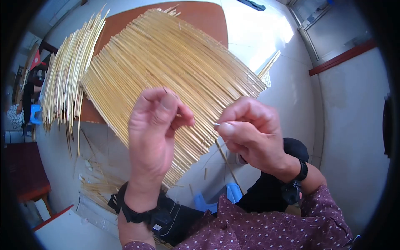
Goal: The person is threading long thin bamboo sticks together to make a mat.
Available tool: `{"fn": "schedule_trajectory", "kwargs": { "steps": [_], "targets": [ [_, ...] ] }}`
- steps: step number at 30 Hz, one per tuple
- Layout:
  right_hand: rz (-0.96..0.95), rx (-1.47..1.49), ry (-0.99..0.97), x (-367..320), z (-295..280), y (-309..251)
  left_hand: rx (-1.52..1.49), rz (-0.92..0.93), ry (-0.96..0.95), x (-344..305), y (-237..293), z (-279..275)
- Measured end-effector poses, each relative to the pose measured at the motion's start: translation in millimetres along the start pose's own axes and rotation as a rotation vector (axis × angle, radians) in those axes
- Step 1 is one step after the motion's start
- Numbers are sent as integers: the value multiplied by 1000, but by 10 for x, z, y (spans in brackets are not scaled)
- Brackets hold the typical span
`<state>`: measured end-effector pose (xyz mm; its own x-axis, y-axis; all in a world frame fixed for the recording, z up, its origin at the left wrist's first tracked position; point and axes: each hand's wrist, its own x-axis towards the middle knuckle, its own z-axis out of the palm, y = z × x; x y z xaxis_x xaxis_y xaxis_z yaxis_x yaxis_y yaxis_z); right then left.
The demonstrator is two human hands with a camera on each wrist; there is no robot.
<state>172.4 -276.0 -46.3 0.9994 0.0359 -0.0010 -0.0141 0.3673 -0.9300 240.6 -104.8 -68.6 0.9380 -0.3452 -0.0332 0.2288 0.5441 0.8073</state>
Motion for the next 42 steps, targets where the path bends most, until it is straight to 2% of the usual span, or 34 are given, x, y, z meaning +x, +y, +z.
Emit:
{"fn": "schedule_trajectory", "kwargs": {
  "steps": [1,3,6,10,18,22,24,29,31,37,39,40,42],
  "targets": [
    [88,43,55,27,-13,21,0,8,-21,-15,-21,23],
    [64,43,73,69,-9,50,54,-46,-62,-40,-35,58],
    [60,37,83,82,-20,18,94,-32,-87,-48,-52,66],
    [32,-101,67,85,-37,22,95,-37,-115,-103,-40,84],
    [48,-184,108,105,-35,38,179,-55,-101,-123,-26,101],
    [58,-211,123,104,-30,49,300,-7,-65,-142,-17,152],
    [-6,-289,115,106,-32,80,328,5,-47,-143,-17,158],
    [0,-328,109,107,-3,78,504,174,-145,-94,-46,83],
    [-19,-335,102,110,7,84,499,157,-137,-105,-36,83],
    [89,-164,23,146,2,40,402,100,-111,-89,-52,112],
    [103,-56,109,137,20,-14,336,90,-88,-93,-55,125],
    [103,-55,109,140,13,-1,257,17,-70,-108,-60,119],
    [9,-50,169,141,-7,38,176,-57,-54,-127,-84,112]
  ]
}}
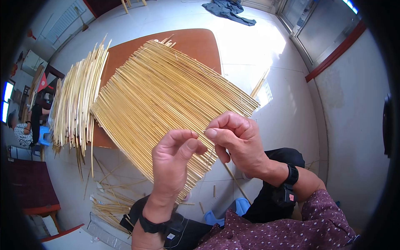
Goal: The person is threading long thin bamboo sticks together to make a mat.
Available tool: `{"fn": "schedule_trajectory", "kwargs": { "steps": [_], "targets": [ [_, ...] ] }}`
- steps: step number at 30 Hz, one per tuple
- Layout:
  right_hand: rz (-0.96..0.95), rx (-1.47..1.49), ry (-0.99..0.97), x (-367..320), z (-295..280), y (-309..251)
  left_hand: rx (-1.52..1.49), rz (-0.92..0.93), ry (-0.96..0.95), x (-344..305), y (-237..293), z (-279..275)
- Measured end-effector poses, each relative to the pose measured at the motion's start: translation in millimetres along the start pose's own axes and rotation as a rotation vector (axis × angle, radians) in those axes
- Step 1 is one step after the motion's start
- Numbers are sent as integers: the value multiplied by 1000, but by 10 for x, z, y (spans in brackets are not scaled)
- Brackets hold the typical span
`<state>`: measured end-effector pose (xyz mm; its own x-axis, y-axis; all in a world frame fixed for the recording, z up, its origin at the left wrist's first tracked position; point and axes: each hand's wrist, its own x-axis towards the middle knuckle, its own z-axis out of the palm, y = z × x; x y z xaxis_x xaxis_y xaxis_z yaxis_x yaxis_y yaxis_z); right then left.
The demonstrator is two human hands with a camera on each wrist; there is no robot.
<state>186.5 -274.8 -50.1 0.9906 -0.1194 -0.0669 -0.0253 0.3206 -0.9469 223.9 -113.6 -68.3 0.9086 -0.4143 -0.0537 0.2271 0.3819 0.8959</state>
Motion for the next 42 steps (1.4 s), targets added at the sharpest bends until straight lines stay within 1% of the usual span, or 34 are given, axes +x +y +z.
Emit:
{"fn": "schedule_trajectory", "kwargs": {
  "steps": [3,6,9,11,12,13,15,16,19,21,22,24,25,27,28,30,31,33,39,42],
  "targets": [
    [-38,11,5,-17,10,11,-67,-55,-48,-11,-53,30],
    [-12,36,-36,-7,-14,32,-67,-92,-2,-15,-74,60],
    [19,-19,-69,-4,-14,-19,-68,-93,-45,-12,-27,89],
    [13,-23,-74,-6,-24,-18,-95,-146,-131,-3,24,124],
    [6,-28,-81,-10,-28,-18,-95,-148,-132,-1,14,110],
    [8,-29,-79,-16,-37,-9,-67,-160,-150,12,-17,91],
    [-13,40,23,-40,-11,26,-36,-170,-170,22,-66,58],
    [-14,39,23,-45,-3,30,-78,-164,-135,21,-93,50],
    [-57,26,69,-59,12,37,-148,-148,-80,16,-105,80],
    [-190,-143,81,-67,15,47,-176,-137,-62,20,-104,85],
    [-192,-143,81,-71,16,66,-159,-145,-57,22,-112,71],
    [-295,-245,109,-78,14,119,-143,-152,-53,20,-106,74],
    [-296,-245,109,-76,7,139,-156,-162,-61,15,-84,91],
    [-424,-379,126,-74,-4,163,-169,-171,-69,12,-75,102],
    [-425,-379,126,-75,-6,151,-176,-171,-54,13,-79,101],
    [-537,-515,106,-79,-6,118,-183,-169,-40,8,-82,88],
    [-538,-515,107,-80,-4,118,-191,-179,-47,5,-81,76],
    [-601,-577,113,-83,-3,121,-199,-188,-54,3,-82,60],
    [-562,-540,135,-73,-5,156,-216,-199,-62,19,-90,47],
    [-591,-562,131,-61,-13,150,-195,-198,-74,21,-86,37]
  ]
}}
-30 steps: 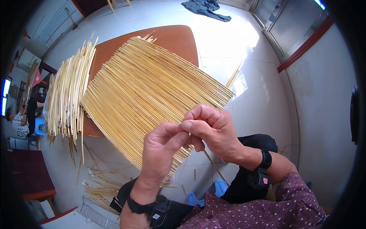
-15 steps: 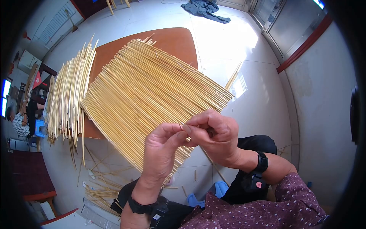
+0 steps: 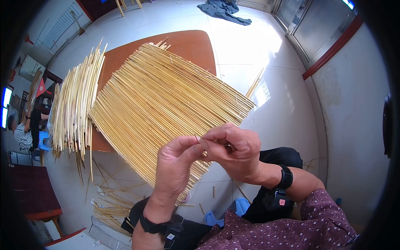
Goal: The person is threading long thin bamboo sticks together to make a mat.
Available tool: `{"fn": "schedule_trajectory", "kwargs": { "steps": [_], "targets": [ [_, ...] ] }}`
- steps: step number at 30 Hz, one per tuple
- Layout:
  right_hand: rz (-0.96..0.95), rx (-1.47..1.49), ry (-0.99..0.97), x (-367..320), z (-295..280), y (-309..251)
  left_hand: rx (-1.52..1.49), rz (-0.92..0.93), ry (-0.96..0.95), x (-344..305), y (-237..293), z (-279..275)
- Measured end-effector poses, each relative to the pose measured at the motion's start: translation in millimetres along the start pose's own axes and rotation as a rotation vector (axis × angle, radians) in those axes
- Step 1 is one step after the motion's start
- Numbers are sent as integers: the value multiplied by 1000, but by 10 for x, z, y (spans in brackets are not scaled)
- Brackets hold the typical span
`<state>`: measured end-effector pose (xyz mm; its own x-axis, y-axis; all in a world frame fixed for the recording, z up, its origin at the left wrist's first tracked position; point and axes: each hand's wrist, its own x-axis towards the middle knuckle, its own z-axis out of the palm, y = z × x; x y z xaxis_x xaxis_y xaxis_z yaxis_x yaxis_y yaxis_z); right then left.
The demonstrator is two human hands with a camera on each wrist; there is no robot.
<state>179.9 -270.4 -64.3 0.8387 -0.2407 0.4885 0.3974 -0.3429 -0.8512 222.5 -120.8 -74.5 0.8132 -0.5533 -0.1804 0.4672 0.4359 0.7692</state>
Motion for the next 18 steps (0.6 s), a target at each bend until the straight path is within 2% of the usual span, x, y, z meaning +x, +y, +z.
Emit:
{"fn": "schedule_trajectory", "kwargs": {
  "steps": [18],
  "targets": [
    [-26,7,-6,18,-17,-10,34,1,6,11,-15,-4]
  ]
}}
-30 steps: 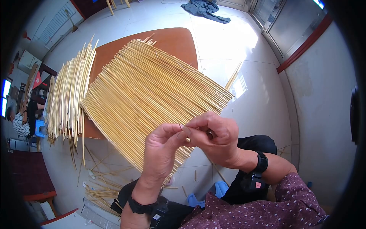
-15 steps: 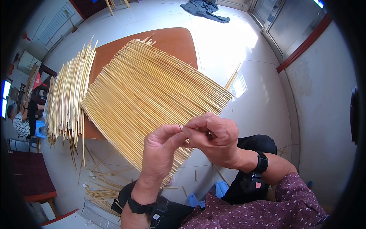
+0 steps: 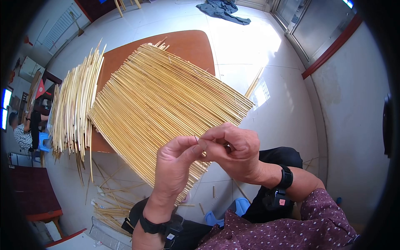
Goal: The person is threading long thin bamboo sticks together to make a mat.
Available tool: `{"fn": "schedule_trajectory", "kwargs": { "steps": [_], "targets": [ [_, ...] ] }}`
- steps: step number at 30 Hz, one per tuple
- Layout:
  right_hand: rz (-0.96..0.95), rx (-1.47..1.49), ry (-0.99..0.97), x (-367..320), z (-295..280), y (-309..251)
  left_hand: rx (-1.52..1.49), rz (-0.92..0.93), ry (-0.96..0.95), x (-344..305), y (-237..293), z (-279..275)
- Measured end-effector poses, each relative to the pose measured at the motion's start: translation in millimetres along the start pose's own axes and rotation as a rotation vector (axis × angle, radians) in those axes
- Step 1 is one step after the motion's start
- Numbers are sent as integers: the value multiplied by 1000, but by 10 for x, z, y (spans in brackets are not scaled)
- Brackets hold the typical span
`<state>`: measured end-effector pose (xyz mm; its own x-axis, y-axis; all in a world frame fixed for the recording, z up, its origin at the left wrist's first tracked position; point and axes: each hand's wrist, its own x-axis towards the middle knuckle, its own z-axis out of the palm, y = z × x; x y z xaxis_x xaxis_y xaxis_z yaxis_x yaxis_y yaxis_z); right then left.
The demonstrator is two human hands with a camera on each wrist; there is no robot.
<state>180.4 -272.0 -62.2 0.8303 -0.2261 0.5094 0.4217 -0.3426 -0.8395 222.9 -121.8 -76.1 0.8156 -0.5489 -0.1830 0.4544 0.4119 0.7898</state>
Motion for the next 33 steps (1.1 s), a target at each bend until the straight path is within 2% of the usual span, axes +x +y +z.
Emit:
{"fn": "schedule_trajectory", "kwargs": {
  "steps": [1,3,4,6,8,9,13,15,16,18,22,24,33],
  "targets": [
    [0,0,0,-2,2,-7,14,-8,6,3,-4,-10],
    [211,208,-26,-3,-7,-31,27,-18,14,9,-9,2],
    [211,208,-26,10,-12,-53,35,20,28,6,5,20],
    [393,317,-74,46,-26,-88,44,59,42,26,24,10],
    [450,331,-95,57,-26,-84,128,293,29,62,51,-59],
    [506,344,-117,60,-25,-82,142,278,40,47,77,-45],
    [509,357,-131,53,11,-70,211,279,113,12,79,61],
    [524,326,-145,52,21,-78,356,319,160,6,93,102],
    [526,327,-146,48,26,-77,357,318,162,14,84,67],
    [522,348,-160,39,36,-69,511,430,68,38,56,-34],
    [521,341,-187,50,35,-68,583,400,87,33,74,-39],
    [649,331,-247,91,26,-108,590,372,121,30,77,-57],
    [637,320,-271,125,-6,-41,701,393,136,65,39,-76]
  ]
}}
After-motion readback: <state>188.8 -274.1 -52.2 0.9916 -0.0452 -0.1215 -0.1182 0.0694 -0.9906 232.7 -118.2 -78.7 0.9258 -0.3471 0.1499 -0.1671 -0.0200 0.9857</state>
